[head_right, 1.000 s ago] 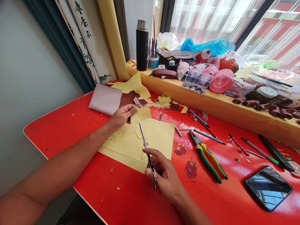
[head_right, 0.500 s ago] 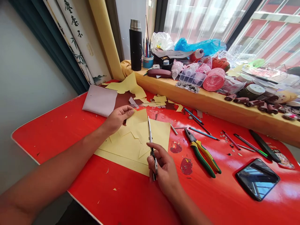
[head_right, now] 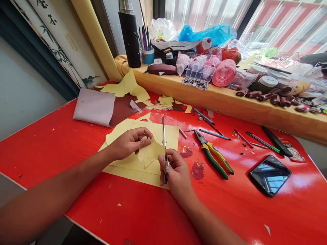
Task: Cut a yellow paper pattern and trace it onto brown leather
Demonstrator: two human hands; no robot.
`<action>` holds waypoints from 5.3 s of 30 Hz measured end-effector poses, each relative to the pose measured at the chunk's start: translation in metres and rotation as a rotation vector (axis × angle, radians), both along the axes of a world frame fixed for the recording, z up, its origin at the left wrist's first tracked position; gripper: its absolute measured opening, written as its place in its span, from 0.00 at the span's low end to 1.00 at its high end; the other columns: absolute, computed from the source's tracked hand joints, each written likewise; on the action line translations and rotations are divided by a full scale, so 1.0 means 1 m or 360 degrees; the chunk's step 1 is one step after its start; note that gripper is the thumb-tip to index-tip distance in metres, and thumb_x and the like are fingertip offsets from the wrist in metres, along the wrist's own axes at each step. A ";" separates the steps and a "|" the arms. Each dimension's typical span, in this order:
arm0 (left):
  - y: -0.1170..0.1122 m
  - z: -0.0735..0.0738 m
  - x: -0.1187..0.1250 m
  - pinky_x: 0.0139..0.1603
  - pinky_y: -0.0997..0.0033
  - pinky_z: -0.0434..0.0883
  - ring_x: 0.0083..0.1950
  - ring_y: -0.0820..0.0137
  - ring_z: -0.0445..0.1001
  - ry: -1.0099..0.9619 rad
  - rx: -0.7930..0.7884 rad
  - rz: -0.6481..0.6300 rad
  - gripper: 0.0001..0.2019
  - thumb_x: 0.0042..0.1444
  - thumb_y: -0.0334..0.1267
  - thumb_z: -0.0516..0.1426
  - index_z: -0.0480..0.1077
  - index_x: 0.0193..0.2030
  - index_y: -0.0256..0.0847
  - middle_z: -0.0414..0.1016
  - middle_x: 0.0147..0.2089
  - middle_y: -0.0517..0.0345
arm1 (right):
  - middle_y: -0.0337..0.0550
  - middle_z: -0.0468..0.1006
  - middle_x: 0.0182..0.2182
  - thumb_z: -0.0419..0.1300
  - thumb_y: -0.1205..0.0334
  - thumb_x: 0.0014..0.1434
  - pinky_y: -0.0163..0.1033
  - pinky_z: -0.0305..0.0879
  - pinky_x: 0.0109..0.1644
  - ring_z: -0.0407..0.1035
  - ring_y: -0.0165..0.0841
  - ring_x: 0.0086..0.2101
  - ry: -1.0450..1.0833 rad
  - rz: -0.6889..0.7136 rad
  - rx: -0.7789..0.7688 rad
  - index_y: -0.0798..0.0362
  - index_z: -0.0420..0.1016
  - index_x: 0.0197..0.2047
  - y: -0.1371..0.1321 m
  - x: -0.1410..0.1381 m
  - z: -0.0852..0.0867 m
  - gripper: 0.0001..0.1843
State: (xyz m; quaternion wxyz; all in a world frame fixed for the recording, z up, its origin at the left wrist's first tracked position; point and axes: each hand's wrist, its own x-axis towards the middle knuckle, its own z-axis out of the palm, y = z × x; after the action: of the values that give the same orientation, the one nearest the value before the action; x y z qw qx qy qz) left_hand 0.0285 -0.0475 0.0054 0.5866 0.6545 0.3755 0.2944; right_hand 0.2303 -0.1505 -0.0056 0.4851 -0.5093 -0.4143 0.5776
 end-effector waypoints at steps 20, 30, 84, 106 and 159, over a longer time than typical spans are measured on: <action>0.027 -0.008 -0.014 0.28 0.72 0.69 0.25 0.73 0.73 -0.0186 -0.0061 0.0341 0.18 0.55 0.52 0.71 0.73 0.36 0.41 0.73 0.27 0.63 | 0.26 0.66 0.20 0.70 0.39 0.63 0.31 0.59 0.17 0.62 0.26 0.13 0.0027 0.0063 0.0018 0.50 0.76 0.43 0.000 0.004 -0.002 0.22; 0.055 -0.002 -0.040 0.25 0.74 0.65 0.23 0.76 0.69 -0.0396 0.0154 0.0910 0.22 0.49 0.53 0.74 0.71 0.34 0.40 0.70 0.26 0.65 | 0.28 0.64 0.26 0.66 0.35 0.66 0.31 0.60 0.20 0.63 0.25 0.16 0.0029 0.0638 0.0080 0.46 0.72 0.63 -0.012 0.006 -0.002 0.32; 0.043 -0.003 -0.029 0.25 0.75 0.65 0.24 0.75 0.68 -0.0219 0.0271 0.0634 0.17 0.57 0.51 0.69 0.72 0.34 0.41 0.69 0.24 0.65 | 0.30 0.65 0.28 0.66 0.37 0.67 0.33 0.61 0.22 0.63 0.25 0.17 -0.0027 0.0661 0.0091 0.44 0.72 0.65 -0.015 0.007 -0.003 0.31; 0.044 -0.004 -0.030 0.25 0.75 0.63 0.23 0.76 0.67 -0.0153 0.0184 0.0550 0.19 0.54 0.52 0.70 0.73 0.34 0.40 0.71 0.24 0.63 | 0.29 0.65 0.27 0.67 0.36 0.67 0.32 0.62 0.20 0.63 0.25 0.17 -0.0045 0.0671 0.0107 0.46 0.73 0.64 -0.014 0.005 -0.003 0.31; 0.046 -0.012 -0.031 0.26 0.75 0.62 0.24 0.76 0.67 -0.0117 0.0205 0.0507 0.15 0.58 0.49 0.68 0.73 0.35 0.40 0.70 0.25 0.63 | 0.30 0.63 0.27 0.67 0.37 0.66 0.34 0.65 0.19 0.61 0.27 0.17 -0.0123 0.0621 0.0054 0.47 0.75 0.62 -0.017 0.002 -0.002 0.30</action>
State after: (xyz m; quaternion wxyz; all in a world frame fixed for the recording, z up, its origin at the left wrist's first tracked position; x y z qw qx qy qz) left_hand -0.0029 -0.0012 -0.0062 0.5027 0.6118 0.4330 0.4307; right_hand 0.2328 -0.1674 -0.0075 0.3562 -0.4331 -0.5331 0.6336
